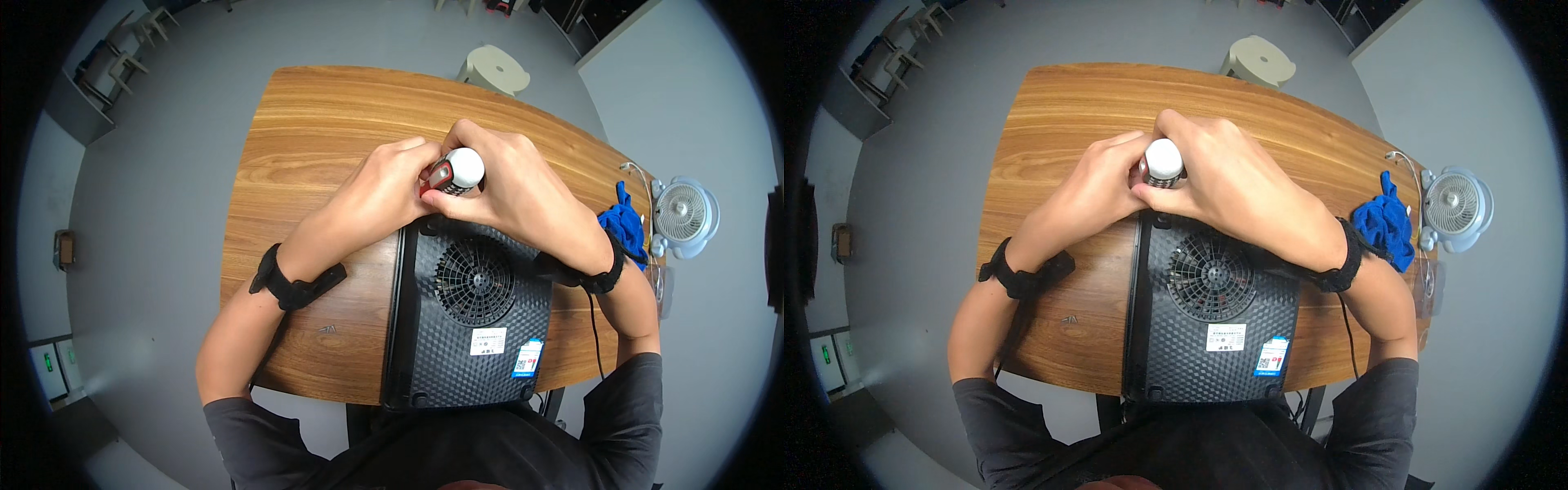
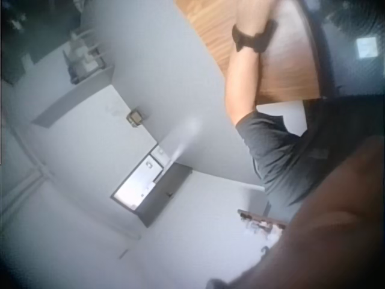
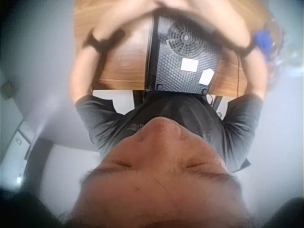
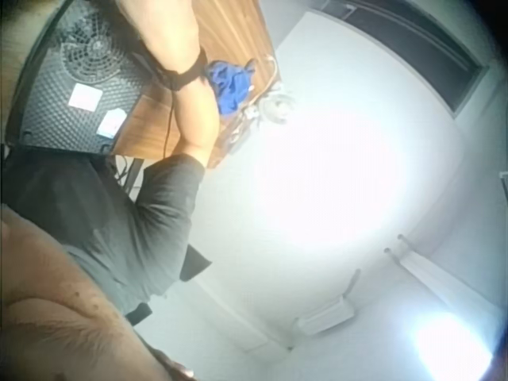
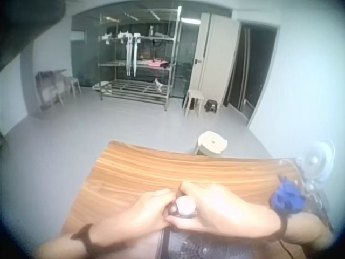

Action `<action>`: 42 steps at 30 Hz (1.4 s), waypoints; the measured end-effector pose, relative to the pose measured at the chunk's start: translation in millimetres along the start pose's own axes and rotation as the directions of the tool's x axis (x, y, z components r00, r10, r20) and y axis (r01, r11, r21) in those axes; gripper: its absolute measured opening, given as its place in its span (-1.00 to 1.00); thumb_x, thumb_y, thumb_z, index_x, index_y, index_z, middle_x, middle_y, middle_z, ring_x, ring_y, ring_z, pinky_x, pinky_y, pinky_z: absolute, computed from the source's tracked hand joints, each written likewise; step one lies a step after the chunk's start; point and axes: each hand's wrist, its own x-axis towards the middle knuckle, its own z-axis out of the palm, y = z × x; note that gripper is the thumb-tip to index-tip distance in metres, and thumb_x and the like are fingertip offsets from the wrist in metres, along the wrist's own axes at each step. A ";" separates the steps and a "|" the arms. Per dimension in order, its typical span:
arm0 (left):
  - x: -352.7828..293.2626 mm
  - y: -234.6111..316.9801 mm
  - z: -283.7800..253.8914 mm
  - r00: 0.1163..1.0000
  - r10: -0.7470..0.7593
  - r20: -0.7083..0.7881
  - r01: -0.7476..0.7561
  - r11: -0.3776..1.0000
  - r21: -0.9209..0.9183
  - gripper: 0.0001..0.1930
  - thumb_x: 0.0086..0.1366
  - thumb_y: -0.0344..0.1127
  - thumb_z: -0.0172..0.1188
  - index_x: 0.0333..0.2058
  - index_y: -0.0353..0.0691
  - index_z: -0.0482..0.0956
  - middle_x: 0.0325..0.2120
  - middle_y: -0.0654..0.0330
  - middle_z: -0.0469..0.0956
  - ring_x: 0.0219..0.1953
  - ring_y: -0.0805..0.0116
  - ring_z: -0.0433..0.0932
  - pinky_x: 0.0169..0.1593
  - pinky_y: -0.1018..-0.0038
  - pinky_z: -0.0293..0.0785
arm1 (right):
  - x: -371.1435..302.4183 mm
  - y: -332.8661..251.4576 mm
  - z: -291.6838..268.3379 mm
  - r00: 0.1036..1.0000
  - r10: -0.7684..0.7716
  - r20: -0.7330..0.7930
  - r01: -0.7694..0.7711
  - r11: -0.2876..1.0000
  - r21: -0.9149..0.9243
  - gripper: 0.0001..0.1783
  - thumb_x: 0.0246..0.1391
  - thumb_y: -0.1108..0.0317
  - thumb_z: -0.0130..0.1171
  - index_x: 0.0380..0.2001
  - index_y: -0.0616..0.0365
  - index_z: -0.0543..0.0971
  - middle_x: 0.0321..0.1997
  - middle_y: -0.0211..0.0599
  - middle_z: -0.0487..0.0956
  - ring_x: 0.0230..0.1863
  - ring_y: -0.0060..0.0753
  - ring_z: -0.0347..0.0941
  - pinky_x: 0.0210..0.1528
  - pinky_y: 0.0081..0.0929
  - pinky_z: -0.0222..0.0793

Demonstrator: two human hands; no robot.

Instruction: The person flips a black electronic device over and uses a screwdriver to remove screws from the bottom casing. They then lift off the cover to reveal the internal components, including a copper-colored disc and circuitry.

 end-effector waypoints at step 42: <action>5.4 -38.2 8.5 0.937 -0.279 0.212 0.284 0.959 0.006 -0.77 0.29 -0.52 0.05 -0.16 -0.42 0.65 -0.48 -0.13 0.63 -0.43 0.07 0.62 -0.27 0.18 0.49 | -12.7 2.0 4.5 0.985 -0.090 -0.145 0.053 0.970 -0.239 -0.46 -0.08 0.00 0.59 -0.46 0.20 0.50 -0.58 -0.18 0.61 -0.56 -0.06 0.59 -0.50 -0.29 0.51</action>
